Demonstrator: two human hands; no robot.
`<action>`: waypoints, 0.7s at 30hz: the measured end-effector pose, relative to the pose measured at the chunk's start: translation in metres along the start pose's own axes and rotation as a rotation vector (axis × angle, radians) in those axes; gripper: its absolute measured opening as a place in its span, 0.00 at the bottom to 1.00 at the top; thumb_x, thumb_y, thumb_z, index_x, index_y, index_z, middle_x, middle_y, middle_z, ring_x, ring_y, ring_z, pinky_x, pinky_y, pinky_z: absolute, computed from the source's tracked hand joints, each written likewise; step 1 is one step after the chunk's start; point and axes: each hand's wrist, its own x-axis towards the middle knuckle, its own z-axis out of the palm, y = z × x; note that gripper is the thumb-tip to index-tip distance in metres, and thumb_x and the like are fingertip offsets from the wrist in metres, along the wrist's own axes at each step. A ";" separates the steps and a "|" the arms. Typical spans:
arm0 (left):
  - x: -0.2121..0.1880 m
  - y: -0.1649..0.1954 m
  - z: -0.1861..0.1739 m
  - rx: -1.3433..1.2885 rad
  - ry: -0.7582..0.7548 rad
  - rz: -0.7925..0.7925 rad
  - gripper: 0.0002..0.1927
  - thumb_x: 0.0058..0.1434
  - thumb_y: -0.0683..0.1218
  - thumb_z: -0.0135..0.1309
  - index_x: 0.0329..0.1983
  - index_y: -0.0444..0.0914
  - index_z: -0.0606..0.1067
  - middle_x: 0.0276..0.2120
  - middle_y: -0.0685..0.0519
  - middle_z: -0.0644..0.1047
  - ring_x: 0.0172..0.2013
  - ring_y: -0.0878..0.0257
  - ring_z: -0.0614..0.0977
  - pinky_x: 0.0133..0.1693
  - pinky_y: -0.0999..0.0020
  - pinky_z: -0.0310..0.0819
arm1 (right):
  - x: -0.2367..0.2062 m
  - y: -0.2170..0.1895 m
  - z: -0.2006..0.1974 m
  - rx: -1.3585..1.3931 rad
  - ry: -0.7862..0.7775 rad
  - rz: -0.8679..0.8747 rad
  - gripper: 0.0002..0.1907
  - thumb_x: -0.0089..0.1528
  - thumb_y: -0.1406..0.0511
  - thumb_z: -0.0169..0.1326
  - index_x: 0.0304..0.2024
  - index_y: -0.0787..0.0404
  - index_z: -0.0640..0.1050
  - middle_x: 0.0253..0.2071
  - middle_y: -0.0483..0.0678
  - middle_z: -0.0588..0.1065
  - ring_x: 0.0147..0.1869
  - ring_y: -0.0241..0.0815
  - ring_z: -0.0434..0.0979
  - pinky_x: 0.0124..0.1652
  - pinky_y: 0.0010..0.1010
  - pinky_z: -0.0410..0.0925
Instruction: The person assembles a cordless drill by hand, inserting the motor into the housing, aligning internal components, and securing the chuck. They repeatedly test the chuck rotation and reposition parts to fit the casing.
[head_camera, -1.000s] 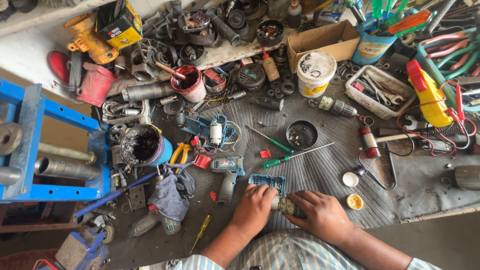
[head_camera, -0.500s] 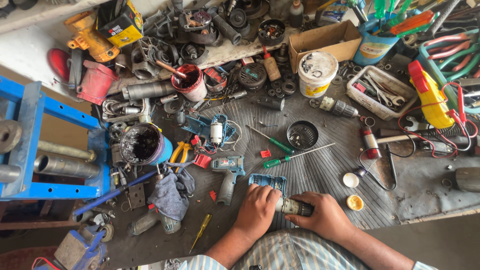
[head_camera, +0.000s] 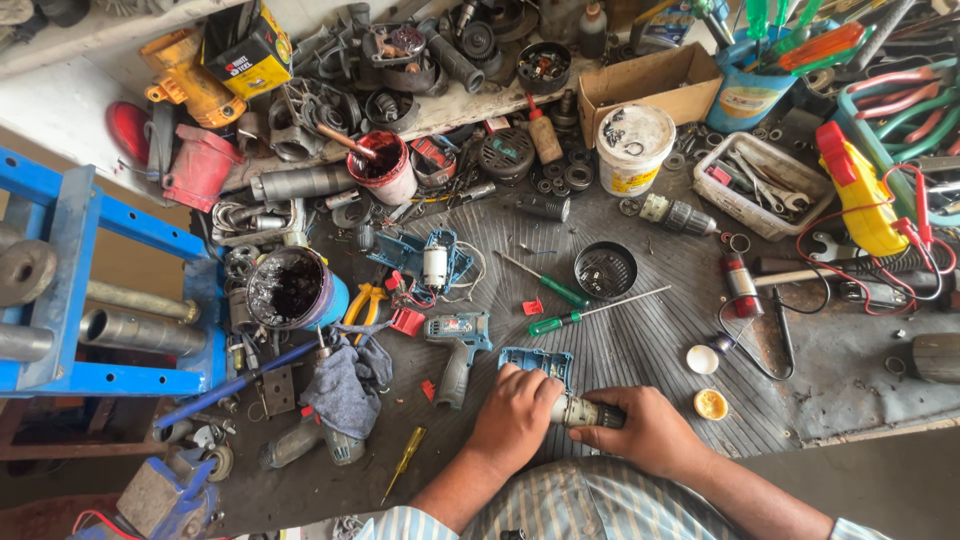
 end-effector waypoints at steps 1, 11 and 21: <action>0.000 0.000 0.001 -0.008 -0.006 0.009 0.06 0.59 0.38 0.51 0.39 0.37 0.72 0.33 0.50 0.75 0.37 0.53 0.79 0.44 0.56 0.71 | 0.000 0.002 0.000 0.012 -0.015 0.010 0.29 0.47 0.53 0.71 0.46 0.61 0.84 0.32 0.55 0.84 0.33 0.47 0.87 0.38 0.34 0.76; -0.007 0.001 0.011 0.023 -0.038 -0.061 0.07 0.57 0.37 0.51 0.39 0.38 0.73 0.33 0.50 0.76 0.36 0.51 0.79 0.43 0.55 0.71 | -0.012 0.003 0.014 -0.195 0.213 -0.232 0.28 0.48 0.53 0.69 0.48 0.56 0.84 0.35 0.50 0.82 0.38 0.52 0.84 0.38 0.39 0.75; -0.004 0.001 -0.002 0.051 0.079 0.138 0.08 0.61 0.40 0.52 0.44 0.35 0.73 0.35 0.50 0.75 0.37 0.54 0.79 0.46 0.57 0.70 | 0.000 0.020 0.009 0.209 -0.084 -0.059 0.25 0.50 0.55 0.70 0.41 0.67 0.85 0.28 0.52 0.84 0.32 0.38 0.83 0.37 0.31 0.75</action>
